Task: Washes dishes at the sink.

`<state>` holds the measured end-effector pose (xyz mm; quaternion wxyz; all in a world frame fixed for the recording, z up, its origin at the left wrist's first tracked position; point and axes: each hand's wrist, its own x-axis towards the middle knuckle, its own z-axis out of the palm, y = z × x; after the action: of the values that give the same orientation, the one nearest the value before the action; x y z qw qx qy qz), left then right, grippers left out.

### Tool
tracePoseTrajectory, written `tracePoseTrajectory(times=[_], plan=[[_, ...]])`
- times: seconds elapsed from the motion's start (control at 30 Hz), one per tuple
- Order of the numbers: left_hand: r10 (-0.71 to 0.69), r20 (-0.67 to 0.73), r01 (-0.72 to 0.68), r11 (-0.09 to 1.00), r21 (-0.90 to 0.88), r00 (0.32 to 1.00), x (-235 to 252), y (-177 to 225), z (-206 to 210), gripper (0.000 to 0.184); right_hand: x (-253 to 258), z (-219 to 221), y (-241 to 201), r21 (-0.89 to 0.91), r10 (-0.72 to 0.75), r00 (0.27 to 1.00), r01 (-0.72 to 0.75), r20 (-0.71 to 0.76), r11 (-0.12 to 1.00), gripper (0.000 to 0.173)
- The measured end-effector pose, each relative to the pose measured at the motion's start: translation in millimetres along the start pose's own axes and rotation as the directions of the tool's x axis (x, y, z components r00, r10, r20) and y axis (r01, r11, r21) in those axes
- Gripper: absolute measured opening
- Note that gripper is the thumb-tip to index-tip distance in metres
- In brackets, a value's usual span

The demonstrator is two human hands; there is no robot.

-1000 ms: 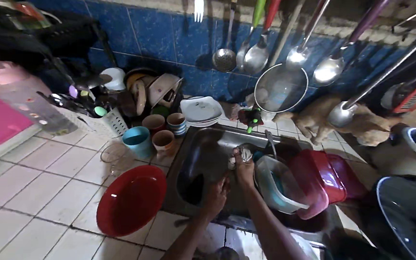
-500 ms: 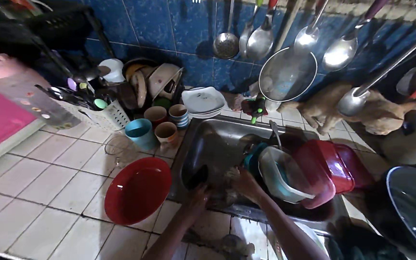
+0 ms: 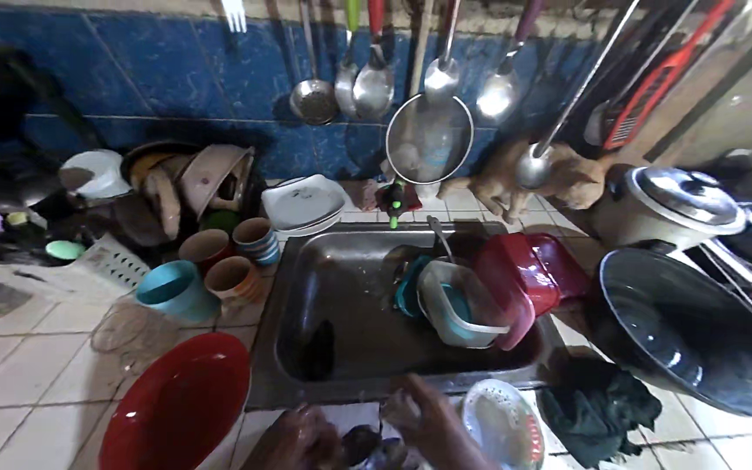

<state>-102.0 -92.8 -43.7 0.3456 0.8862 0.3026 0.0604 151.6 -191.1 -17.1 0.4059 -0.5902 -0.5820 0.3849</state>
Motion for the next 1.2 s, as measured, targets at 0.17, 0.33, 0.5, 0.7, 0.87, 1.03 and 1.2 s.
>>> tracePoseTrajectory(times=[0.17, 0.33, 0.5, 0.7, 0.87, 1.03, 1.2], plan=[[0.161, -0.160, -0.149, 0.985, 0.082, 0.974, 98.7, 67.0, -2.5, 0.024, -43.3, -80.7, 7.7, -0.222, 0.002, 0.963, -0.064, -0.268, 0.973, 0.035], [0.192, 0.028, -0.194, 0.975, 0.107, 0.981, 237.8, 150.4, 4.1, 0.032, -62.4, -93.3, 12.1, -0.520, 0.386, 0.920, -0.367, -0.076, 0.772, 0.052], [0.074, 0.404, -0.166, 0.966, 0.200, 0.912, 291.5, 162.7, 51.6, 0.064, -64.6, -79.5, 24.0, -0.639, 0.386, 0.914, -0.372, -0.125, 0.673, 0.037], [0.224, 0.262, -0.311, 0.881, 0.357, 0.939, 236.4, 124.8, 32.8, 0.025, -73.0, -73.1, 39.9, -0.701, 0.191, 0.971, -0.234, -0.140, 0.673, 0.028], [0.090, 0.152, -0.143, 0.911, 0.387, 0.984, 186.3, 96.4, -36.5, 0.023, -71.2, -76.3, 39.5, -0.679, 0.249, 0.969, -0.189, -0.010, 0.710, 0.027], [-0.235, 0.280, 0.105, 0.905, 0.411, 0.931, 170.6, 39.7, -66.0, 0.031, -64.6, -83.1, 33.2, -0.649, 0.254, 0.967, -0.207, -0.022, 0.732, 0.027], [-0.221, 0.162, 0.128, 0.884, 0.450, 0.962, 179.8, -32.8, -41.8, 0.029, -62.8, -80.1, 30.5, -0.622, 0.186, 0.979, -0.195, -0.081, 0.758, 0.025]])
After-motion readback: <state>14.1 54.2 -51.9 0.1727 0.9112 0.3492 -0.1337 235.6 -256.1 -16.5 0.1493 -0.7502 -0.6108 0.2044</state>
